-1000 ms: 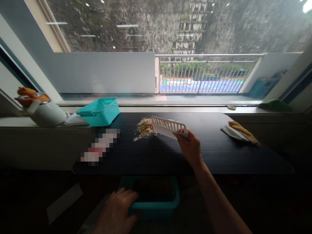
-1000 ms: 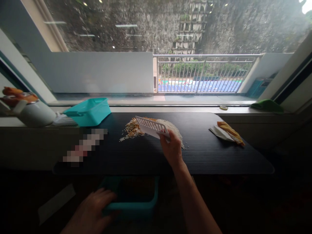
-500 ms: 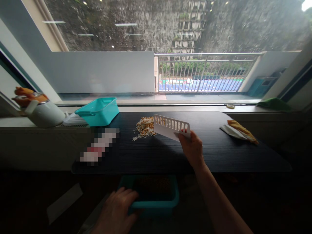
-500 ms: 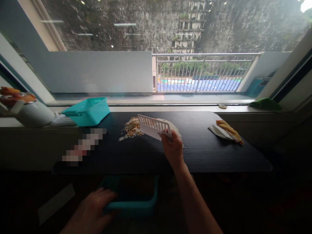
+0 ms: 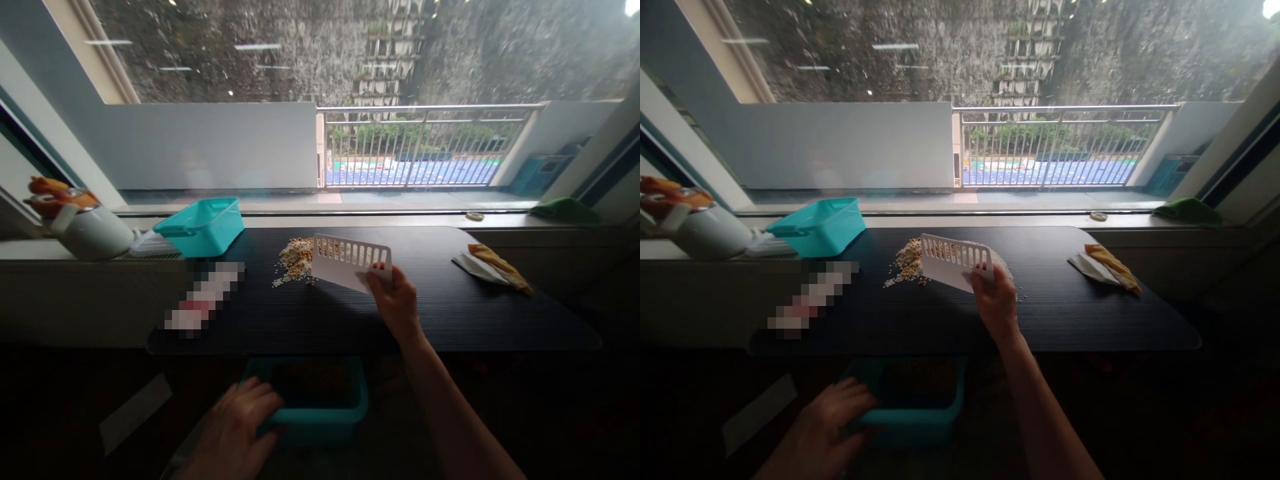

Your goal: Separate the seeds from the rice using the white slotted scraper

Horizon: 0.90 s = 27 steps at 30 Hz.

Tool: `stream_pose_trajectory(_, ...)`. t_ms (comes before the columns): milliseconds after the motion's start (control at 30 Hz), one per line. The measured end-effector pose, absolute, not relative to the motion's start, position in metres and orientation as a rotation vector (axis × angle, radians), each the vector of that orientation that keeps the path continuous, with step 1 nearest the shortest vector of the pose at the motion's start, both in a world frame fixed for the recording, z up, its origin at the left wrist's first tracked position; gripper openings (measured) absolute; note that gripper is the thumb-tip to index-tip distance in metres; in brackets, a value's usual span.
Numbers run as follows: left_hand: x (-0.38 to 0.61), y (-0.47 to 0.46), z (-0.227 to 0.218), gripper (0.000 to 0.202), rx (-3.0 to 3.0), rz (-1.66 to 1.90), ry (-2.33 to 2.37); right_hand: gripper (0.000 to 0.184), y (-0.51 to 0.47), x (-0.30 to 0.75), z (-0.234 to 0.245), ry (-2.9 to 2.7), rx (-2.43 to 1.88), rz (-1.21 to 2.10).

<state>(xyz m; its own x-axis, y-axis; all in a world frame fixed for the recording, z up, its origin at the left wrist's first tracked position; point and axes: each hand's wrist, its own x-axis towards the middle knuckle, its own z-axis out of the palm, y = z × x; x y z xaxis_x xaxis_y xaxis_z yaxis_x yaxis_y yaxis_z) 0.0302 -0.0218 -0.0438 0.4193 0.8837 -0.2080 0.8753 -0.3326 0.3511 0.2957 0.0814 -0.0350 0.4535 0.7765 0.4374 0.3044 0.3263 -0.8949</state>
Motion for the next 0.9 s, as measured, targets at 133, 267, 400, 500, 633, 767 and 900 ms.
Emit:
stream_pose_trajectory(133,0.027,-0.021,-0.042,0.017,2.287,0.084,1.498,0.027,0.081,0.297,-0.037,-1.107,-1.247,0.465)
stream_pose_trajectory(267,0.025,-0.021,-0.044,0.015,2.296,0.123,1.510,0.026,0.080,0.299,-0.038,-1.050,-1.218,0.489)
stream_pose_trajectory(400,0.022,-0.023,-0.047,0.017,2.319,0.228,1.489,0.026,0.080,0.299,-0.037,-1.039,-1.248,0.451)
stream_pose_trajectory(500,0.021,-0.024,-0.049,0.019,2.327,0.267,1.491,0.028,0.081,0.298,-0.037,-1.041,-1.266,0.448)
stream_pose_trajectory(633,0.020,-0.025,-0.051,0.017,2.336,0.296,1.500,0.028,0.081,0.298,-0.037,-1.047,-1.227,0.513)
stream_pose_trajectory(767,0.018,-0.024,-0.052,0.015,2.355,0.335,1.507,0.026,0.080,0.299,-0.038,-1.026,-1.201,0.504)
stream_pose_trajectory(900,0.015,-0.023,-0.045,0.014,2.331,0.303,1.514,0.024,0.078,0.296,-0.038,-1.123,-1.172,0.519)
